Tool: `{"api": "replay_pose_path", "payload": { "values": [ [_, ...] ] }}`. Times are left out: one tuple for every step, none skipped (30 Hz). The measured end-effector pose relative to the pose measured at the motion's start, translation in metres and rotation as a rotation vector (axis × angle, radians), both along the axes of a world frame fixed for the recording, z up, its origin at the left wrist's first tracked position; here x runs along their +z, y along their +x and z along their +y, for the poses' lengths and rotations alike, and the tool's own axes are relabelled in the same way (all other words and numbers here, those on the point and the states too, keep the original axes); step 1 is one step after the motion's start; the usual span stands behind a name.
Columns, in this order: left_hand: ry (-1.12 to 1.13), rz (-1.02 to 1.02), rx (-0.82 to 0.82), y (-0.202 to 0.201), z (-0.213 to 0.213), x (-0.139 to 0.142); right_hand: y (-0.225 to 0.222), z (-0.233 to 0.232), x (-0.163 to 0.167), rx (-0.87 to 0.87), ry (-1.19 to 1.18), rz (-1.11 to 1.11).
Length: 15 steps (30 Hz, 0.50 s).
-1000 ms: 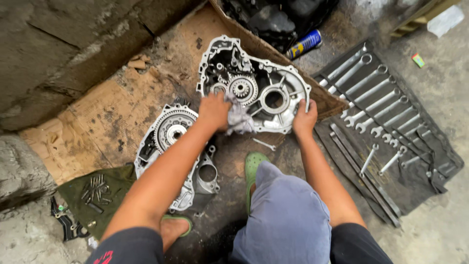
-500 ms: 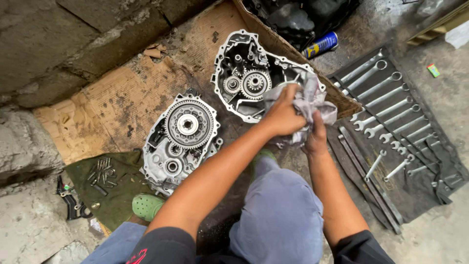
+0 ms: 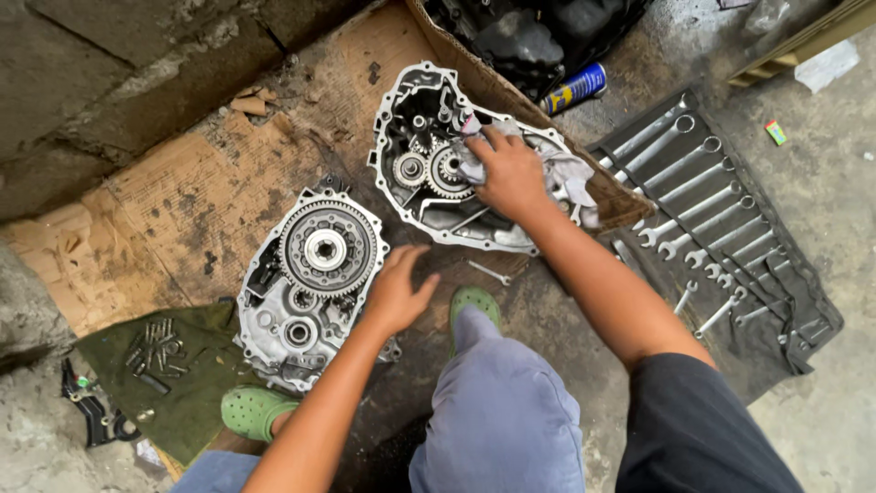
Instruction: The person wipes the interior surfaces of two disassembled engine casing halves with a cloth, then places a small metal pin into a hole in one half, and finally joins the two halves together.
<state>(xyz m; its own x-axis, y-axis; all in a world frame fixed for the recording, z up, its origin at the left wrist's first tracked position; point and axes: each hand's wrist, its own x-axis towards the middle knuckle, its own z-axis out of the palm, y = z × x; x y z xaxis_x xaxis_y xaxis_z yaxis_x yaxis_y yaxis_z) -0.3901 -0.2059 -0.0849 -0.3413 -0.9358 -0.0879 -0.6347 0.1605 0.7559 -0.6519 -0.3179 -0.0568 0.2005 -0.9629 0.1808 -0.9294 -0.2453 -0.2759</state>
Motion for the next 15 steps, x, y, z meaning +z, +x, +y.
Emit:
{"api": "replay_pose_path", "payload": {
  "values": [
    [-0.036,0.016,0.018,0.017,0.004,-0.002,0.001,-0.003,0.001,-0.01,0.068,0.051],
    [-0.069,0.035,0.039,0.031,0.008,-0.005,-0.002,-0.005,0.001,-0.015,0.141,0.104],
    [-0.003,0.04,0.092,0.045,0.01,-0.008,-0.006,-0.007,0.002,-0.008,0.211,0.162],
    [0.065,0.046,0.156,0.057,0.014,-0.01,-0.012,-0.01,0.002,0.014,0.283,0.167],
    [0.135,0.052,0.216,0.065,0.018,-0.013,-0.018,-0.014,0.002,0.033,0.357,0.172],
    [0.149,0.052,0.225,0.07,0.022,-0.016,-0.023,-0.018,0.002,0.039,0.429,0.175],
    [0.159,0.051,0.227,0.072,0.025,-0.018,-0.029,-0.024,0.002,0.098,0.459,0.183],
    [0.171,0.045,0.225,0.071,0.029,-0.021,-0.033,-0.032,0.002,0.153,0.49,0.185],
    [0.18,0.066,0.204,0.069,0.032,-0.022,-0.036,-0.038,0.003,0.196,0.525,0.184],
    [0.183,0.091,0.18,0.065,0.035,-0.023,-0.039,-0.043,0.004,0.2,0.56,0.185],
    [0.175,0.12,0.168,0.063,0.038,-0.023,-0.041,-0.049,0.005,0.214,0.584,0.193],
    [0.205,0.113,0.171,0.061,0.039,-0.023,-0.042,-0.054,0.007,0.241,0.602,0.201],
    [0.24,0.102,0.176,0.061,0.041,-0.022,-0.043,-0.056,0.009,0.247,0.638,0.209],
    [0.289,0.087,0.182,0.063,0.042,-0.022,-0.043,-0.056,0.011,0.254,0.686,0.214],
    [0.285,0.12,0.192,0.066,0.043,-0.022,-0.044,-0.055,0.012,0.265,0.743,0.218]
  ]
}}
